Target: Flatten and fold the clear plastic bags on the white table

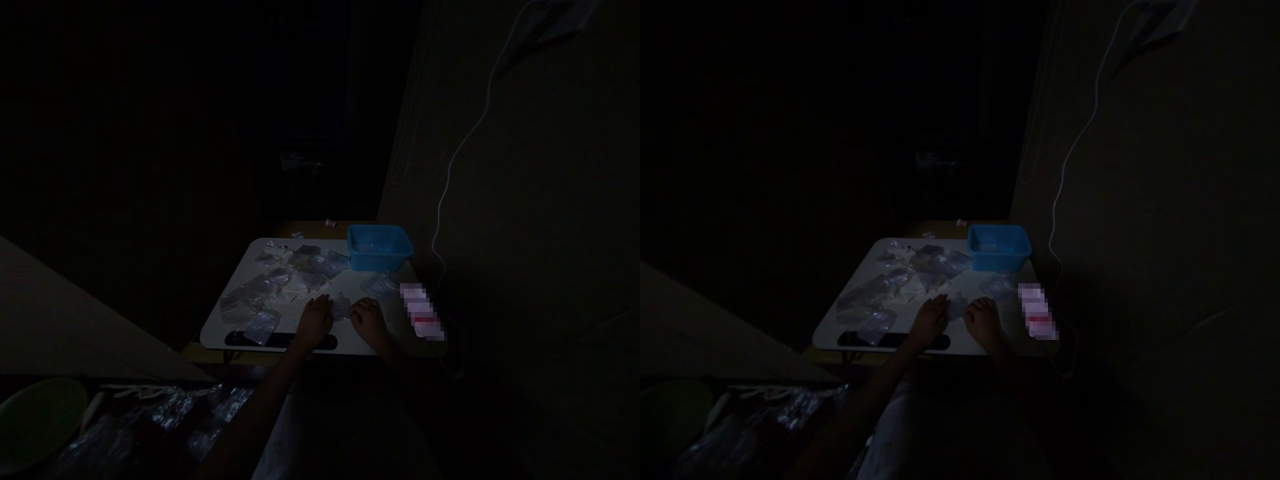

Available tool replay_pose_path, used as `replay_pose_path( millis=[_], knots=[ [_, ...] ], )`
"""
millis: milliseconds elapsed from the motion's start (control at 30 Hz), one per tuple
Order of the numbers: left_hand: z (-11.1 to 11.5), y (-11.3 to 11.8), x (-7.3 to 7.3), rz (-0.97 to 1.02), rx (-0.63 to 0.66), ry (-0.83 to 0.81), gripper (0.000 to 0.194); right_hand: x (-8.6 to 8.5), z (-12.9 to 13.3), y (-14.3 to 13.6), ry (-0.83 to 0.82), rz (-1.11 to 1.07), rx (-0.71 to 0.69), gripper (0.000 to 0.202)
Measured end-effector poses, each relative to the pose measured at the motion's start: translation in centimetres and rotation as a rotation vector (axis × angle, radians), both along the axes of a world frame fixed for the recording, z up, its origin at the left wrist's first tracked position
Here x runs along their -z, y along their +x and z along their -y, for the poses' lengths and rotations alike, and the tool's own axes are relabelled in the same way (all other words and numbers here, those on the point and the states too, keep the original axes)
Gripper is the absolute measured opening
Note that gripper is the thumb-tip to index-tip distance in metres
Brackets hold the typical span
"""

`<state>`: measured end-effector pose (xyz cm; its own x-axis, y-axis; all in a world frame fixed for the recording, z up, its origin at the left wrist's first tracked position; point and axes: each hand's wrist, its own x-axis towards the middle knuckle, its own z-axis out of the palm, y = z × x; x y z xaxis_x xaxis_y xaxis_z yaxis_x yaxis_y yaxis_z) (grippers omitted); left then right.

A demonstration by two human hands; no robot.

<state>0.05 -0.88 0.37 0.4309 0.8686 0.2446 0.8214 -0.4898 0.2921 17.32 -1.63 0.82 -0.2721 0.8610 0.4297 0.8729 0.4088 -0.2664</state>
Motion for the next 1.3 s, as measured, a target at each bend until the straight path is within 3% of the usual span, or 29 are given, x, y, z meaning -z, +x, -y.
replay_pose_path(
  millis=[200, 533, 867, 1167, 1300],
  knots=[
    [-0.1, 0.0, 0.3, 0.014, -0.004, -0.005, 0.037, 0.5, -0.6, 0.1, -0.025, -0.048, 0.067, 0.020],
    [0.1, 0.0, 0.0, -0.021, 0.004, -0.018, 0.037, 0.5, -0.4, 0.1, -0.057, -0.080, 0.062, 0.027],
    [0.0, 0.0, 0.2, -0.002, 0.000, -0.011, 0.041, -0.2, 0.2, -0.5, -0.078, 0.037, 0.084, 0.035],
    [0.1, 0.0, 0.1, 0.007, -0.006, 0.035, 0.034, -0.3, 0.4, -0.8, -0.043, 0.086, -0.035, 0.037],
    [0.1, -0.1, 0.0, 0.000, 0.004, 0.046, 0.035, -0.4, 0.7, -1.2, -0.035, 0.151, -0.021, 0.037]
  ],
)
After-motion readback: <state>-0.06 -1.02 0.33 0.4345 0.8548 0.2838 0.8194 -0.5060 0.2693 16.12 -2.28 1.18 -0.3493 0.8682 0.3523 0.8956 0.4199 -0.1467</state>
